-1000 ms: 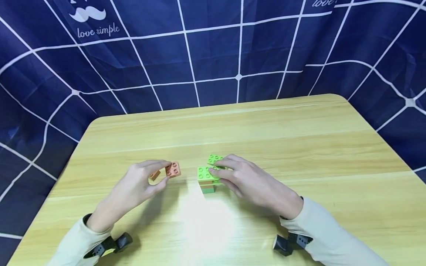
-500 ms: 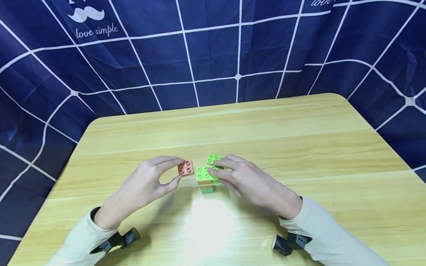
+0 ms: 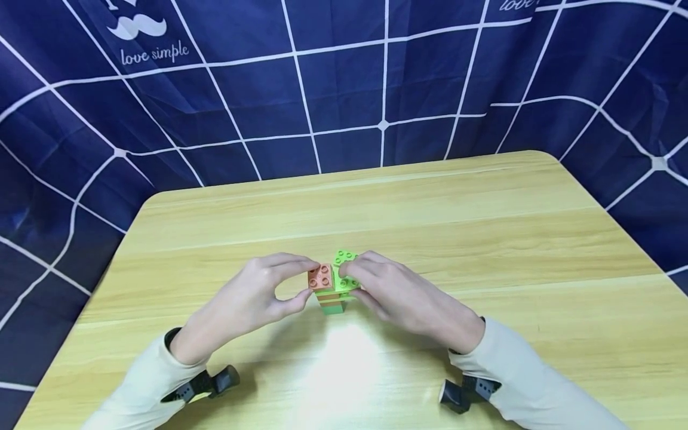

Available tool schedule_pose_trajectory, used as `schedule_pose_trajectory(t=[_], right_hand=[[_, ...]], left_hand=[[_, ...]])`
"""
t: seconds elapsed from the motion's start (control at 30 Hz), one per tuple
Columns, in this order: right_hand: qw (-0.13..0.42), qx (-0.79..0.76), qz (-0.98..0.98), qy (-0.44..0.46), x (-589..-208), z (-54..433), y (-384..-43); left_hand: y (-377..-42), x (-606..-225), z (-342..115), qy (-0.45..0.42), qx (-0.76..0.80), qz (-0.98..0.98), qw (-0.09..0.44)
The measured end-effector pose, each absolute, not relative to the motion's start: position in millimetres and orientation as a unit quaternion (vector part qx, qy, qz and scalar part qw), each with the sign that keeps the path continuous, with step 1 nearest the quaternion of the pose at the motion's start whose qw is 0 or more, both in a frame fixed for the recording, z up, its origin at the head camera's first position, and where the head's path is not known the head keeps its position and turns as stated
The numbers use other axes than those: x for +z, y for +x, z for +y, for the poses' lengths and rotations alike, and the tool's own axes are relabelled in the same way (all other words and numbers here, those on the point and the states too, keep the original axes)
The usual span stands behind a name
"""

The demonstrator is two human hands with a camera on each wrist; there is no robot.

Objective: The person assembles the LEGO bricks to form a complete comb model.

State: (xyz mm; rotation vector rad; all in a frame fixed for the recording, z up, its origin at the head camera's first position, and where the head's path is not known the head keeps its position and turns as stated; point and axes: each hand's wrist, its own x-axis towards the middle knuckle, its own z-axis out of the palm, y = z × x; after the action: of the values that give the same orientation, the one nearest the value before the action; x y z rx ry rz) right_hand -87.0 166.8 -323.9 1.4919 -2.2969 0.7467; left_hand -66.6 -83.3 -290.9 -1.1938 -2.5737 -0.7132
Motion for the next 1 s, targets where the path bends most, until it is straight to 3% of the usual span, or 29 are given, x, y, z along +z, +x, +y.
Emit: schedule_pose_trajectory(t=[0.33,0.6,1.0], right_hand=[[0.194,0.227,-0.782,0.547,-322,160,-80],[0.196,0.219,-0.778,0.556,-322,160,-79],[0.201,0.206,-0.777,0.559,-323,159,-80]], left_hand=[[-68,-303,-83,-0.408,-0.276,-0.863,0.112],[-64,-314,-94,-0.452,-0.283,-0.821,0.203],[-66,-325,-93,-0.516,-0.195,-0.790,0.268]])
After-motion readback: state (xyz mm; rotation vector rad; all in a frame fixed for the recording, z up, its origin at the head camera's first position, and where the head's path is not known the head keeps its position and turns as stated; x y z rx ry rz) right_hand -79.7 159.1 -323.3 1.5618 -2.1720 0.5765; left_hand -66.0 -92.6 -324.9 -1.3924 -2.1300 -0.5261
